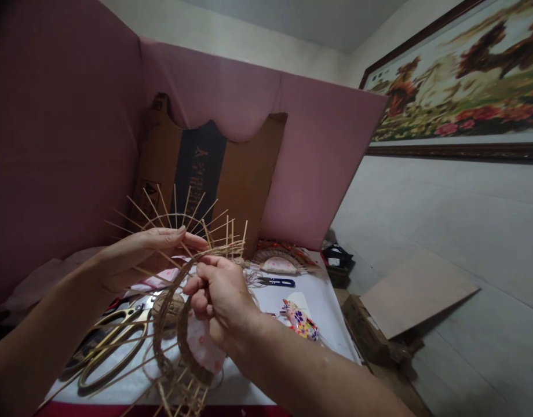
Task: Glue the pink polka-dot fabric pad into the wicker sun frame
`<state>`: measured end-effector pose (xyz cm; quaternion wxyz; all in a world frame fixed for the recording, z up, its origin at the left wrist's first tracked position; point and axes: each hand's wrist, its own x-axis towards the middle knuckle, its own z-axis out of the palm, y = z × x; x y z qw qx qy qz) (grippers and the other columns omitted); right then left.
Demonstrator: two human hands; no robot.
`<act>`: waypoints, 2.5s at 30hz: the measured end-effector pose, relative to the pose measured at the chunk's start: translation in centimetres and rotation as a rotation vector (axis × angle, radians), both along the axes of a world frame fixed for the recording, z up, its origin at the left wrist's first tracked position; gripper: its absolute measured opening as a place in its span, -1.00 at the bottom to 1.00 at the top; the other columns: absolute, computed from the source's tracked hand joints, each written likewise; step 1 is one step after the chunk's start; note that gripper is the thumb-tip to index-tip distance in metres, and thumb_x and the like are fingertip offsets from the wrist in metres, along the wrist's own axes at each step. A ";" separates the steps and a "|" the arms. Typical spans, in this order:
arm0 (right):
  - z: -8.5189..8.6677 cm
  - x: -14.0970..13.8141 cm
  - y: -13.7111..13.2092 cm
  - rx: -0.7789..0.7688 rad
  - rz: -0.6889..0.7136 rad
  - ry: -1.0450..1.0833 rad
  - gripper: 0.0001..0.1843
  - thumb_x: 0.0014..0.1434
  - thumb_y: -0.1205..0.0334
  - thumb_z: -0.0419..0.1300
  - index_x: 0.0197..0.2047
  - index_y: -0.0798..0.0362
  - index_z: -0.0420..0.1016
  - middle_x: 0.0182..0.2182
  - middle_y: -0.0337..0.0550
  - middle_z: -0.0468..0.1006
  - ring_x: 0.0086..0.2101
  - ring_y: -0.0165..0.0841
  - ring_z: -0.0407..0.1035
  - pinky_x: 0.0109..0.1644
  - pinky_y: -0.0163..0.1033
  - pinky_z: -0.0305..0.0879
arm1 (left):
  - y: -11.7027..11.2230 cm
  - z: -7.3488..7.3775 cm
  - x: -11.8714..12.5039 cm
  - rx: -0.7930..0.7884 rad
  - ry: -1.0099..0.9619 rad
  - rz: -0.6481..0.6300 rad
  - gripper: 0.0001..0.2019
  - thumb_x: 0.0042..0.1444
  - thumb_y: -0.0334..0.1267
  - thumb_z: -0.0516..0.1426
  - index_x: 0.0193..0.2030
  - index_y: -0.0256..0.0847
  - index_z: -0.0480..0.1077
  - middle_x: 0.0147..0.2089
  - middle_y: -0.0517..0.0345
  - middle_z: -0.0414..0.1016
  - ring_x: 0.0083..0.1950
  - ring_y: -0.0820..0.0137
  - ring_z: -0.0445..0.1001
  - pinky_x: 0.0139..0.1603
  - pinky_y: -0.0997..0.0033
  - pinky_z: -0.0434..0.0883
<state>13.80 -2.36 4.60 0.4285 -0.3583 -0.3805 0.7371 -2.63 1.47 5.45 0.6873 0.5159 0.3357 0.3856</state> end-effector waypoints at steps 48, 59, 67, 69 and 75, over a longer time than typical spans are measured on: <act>-8.8 12.3 -5.4 0.384 -0.653 -0.282 -0.50 -0.14 0.22 0.39 -0.12 0.09 0.35 -0.30 -0.18 0.53 -0.51 -0.51 0.32 -0.49 -0.42 0.21 | 3.5 -0.8 -1.6 0.026 0.154 0.155 -0.69 0.10 -0.13 0.12 -0.16 -0.30 0.53 -0.07 -0.12 0.52 -0.20 0.24 0.45 -0.24 0.27 0.41; -3.3 8.7 -3.0 0.421 -0.037 0.079 -0.73 0.13 0.06 0.21 -0.22 0.09 0.49 -0.42 -0.11 0.48 -0.47 -0.44 0.32 -0.72 -0.53 0.08 | 3.9 -1.6 -2.1 0.003 0.101 0.107 -0.72 0.05 -0.10 0.16 -0.22 -0.22 0.56 -0.15 -0.04 0.57 -0.24 0.27 0.47 -0.26 0.35 0.41; -3.0 5.6 -1.3 0.499 0.056 0.024 -0.77 0.10 0.13 0.26 -0.23 0.10 0.48 -0.45 -0.18 0.48 -0.67 -0.62 0.14 -0.75 -0.55 0.03 | 2.6 -1.1 -1.1 -0.065 0.022 0.144 -0.74 0.05 -0.13 0.16 -0.28 -0.27 0.57 -0.24 -0.12 0.59 -0.30 0.21 0.50 -0.29 0.24 0.43; -3.8 5.6 -1.0 0.472 0.072 -0.007 -0.75 0.10 0.10 0.26 -0.22 0.10 0.47 -0.52 -0.22 0.45 -0.72 -0.65 0.09 -0.75 -0.55 0.00 | 2.5 -1.2 -1.1 -0.050 0.010 0.135 -0.73 0.04 -0.12 0.17 -0.28 -0.28 0.57 -0.24 -0.12 0.59 -0.31 0.22 0.50 -0.31 0.27 0.43; -4.0 6.0 -1.2 0.401 0.014 -0.016 -0.72 0.01 0.04 0.32 -0.33 0.09 0.48 -0.59 -0.31 0.31 -0.68 -0.64 0.04 -0.72 -0.55 -0.03 | 2.7 -1.4 -1.4 0.011 0.017 0.123 -0.71 0.05 -0.10 0.17 -0.26 -0.29 0.57 -0.23 -0.09 0.58 -0.32 0.32 0.48 -0.35 0.39 0.42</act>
